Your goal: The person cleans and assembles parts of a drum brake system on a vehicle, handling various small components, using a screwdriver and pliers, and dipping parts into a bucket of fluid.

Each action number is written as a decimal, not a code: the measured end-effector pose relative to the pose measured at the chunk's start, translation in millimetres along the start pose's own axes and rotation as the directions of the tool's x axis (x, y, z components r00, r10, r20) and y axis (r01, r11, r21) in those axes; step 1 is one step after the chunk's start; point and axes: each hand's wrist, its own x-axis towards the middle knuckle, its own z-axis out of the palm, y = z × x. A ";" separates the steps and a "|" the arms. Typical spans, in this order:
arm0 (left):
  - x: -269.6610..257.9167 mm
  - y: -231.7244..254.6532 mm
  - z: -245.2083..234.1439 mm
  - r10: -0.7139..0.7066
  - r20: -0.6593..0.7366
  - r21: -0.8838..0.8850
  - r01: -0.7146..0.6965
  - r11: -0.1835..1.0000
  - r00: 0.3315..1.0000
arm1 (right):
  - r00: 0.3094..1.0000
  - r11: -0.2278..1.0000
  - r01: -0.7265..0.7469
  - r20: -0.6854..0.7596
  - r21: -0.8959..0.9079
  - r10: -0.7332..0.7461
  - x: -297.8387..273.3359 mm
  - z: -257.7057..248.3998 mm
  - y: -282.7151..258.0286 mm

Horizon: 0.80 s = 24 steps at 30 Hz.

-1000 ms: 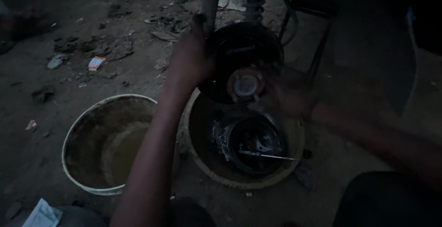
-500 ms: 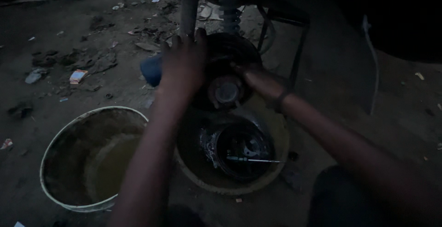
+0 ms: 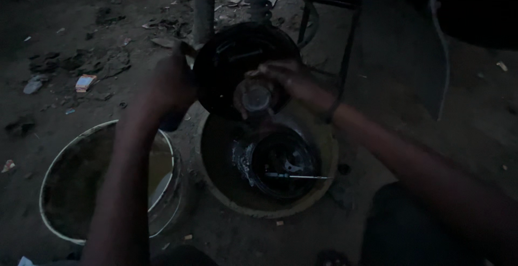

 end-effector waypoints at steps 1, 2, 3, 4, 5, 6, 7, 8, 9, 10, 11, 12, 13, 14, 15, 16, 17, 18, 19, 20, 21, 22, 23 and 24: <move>-3.6 2.4 -1.0 0.095 0.020 0.053 -0.096 0.994 0.995 | 0.996 0.997 0.069 0.051 -0.019 -0.068 6.7 3.0 7.6; -5.6 7.1 -0.6 0.190 0.047 0.100 -0.194 0.976 0.981 | 0.986 0.990 0.136 0.102 -0.038 -0.131 13.3 9.8 14.6; -4.9 12.8 -1.0 0.180 0.111 0.176 -0.198 0.964 0.977 | 0.969 0.978 0.202 0.155 -0.054 -0.192 17.1 14.8 19.0; -4.6 18.5 0.6 0.163 0.180 0.247 -0.205 0.947 0.970 | 0.993 0.998 0.060 0.103 -0.030 -0.056 14.4 15.9 21.9; -3.9 25.5 5.1 0.142 0.246 0.315 -0.218 0.924 0.959 | 0.995 0.997 -0.083 0.055 0.000 0.083 10.6 14.5 22.2; -1.5 34.5 12.0 0.160 0.229 0.376 -0.239 0.895 0.960 | 0.976 0.976 -0.218 0.018 0.031 0.217 7.5 12.7 20.4; 1.2 43.0 19.6 0.180 0.213 0.435 -0.258 0.863 0.960 | 0.985 0.958 -0.161 -0.023 0.239 0.171 2.1 18.5 21.0; 1.4 45.2 21.9 0.199 0.198 0.502 -0.274 0.820 0.960 | 0.989 0.894 -0.082 -0.073 0.441 0.127 -1.0 32.1 22.8; -0.1 45.5 25.7 0.268 0.151 0.492 -0.307 0.814 0.952 | 0.987 0.786 0.006 -0.130 0.618 0.095 -5.0 42.3 23.2; -1.5 45.8 32.3 0.333 0.102 0.484 -0.339 0.807 0.937 | 0.964 0.798 -0.078 -0.158 0.597 0.213 -15.0 44.8 22.9; -2.3 43.5 36.1 0.395 0.052 0.477 -0.370 0.797 0.917 | 0.926 0.800 -0.163 -0.190 0.578 0.326 -32.4 40.6 22.3; -1.4 38.5 35.3 0.379 0.043 0.401 -0.363 0.841 0.924 | 0.874 0.791 -0.251 -0.222 0.558 0.433 -46.5 35.2 21.7; 1.2 33.1 31.9 0.362 0.036 0.321 -0.354 0.879 0.932 | 0.881 0.770 -0.267 -0.176 0.580 0.438 -50.6 35.2 22.6; 3.5 28.9 28.1 0.349 0.029 0.241 -0.345 0.907 0.937 | 0.889 0.749 -0.279 -0.134 0.602 0.439 -50.5 37.0 24.2; 1.4 22.6 22.6 0.365 -0.045 0.164 -0.354 0.921 0.930 | 0.895 0.727 -0.291 -0.092 0.622 0.437 -49.4 38.0 26.0; -2.7 15.3 16.1 0.377 -0.118 0.082 -0.369 0.926 0.919 | 0.893 0.636 -0.350 0.041 0.688 0.448 -45.7 37.2 27.9; -6.4 10.9 11.8 0.380 -0.191 0.000 -0.387 0.922 0.905 | 0.881 0.537 -0.413 0.173 0.736 0.440 -36.3 35.8 28.9; -10.2 8.7 8.4 0.326 -0.166 -0.027 -0.335 0.942 0.931 | 0.858 0.433 -0.479 0.305 0.763 0.413 -26.7 32.9 29.4; -14.6 7.6 3.9 0.271 -0.139 -0.053 -0.281 0.958 0.952 | 0.850 0.457 -0.506 0.331 0.731 0.411 -21.2 26.8 30.8; -17.5 7.5 -3.8 0.221 -0.112 -0.068 -0.229 0.971 0.969 | 0.844 0.483 -0.525 0.356 0.701 0.401 -12.2 20.4 32.2; -20.5 8.9 -11.0 0.153 -0.050 0.003 -0.153 0.988 0.987 | 0.838 0.509 -0.541 0.380 0.669 0.391 -1.4 14.5 34.7; -23.8 13.0 -12.0 0.081 0.013 0.063 -0.082 0.995 0.997 | 0.863 0.547 -0.500 0.331 0.671 0.383 8.4 11.7 39.7; -26.3 17.6 -12.6 0.005 0.070 0.127 -0.014 0.992 0.998 | 0.885 0.585 -0.458 0.281 0.670 0.371 18.5 15.0 44.9; -25.5 23.6 -11.7 -0.011 0.086 0.192 -0.006 0.981 0.996 | 0.906 0.625 -0.412 0.226 0.663 0.358 22.4 13.5 46.7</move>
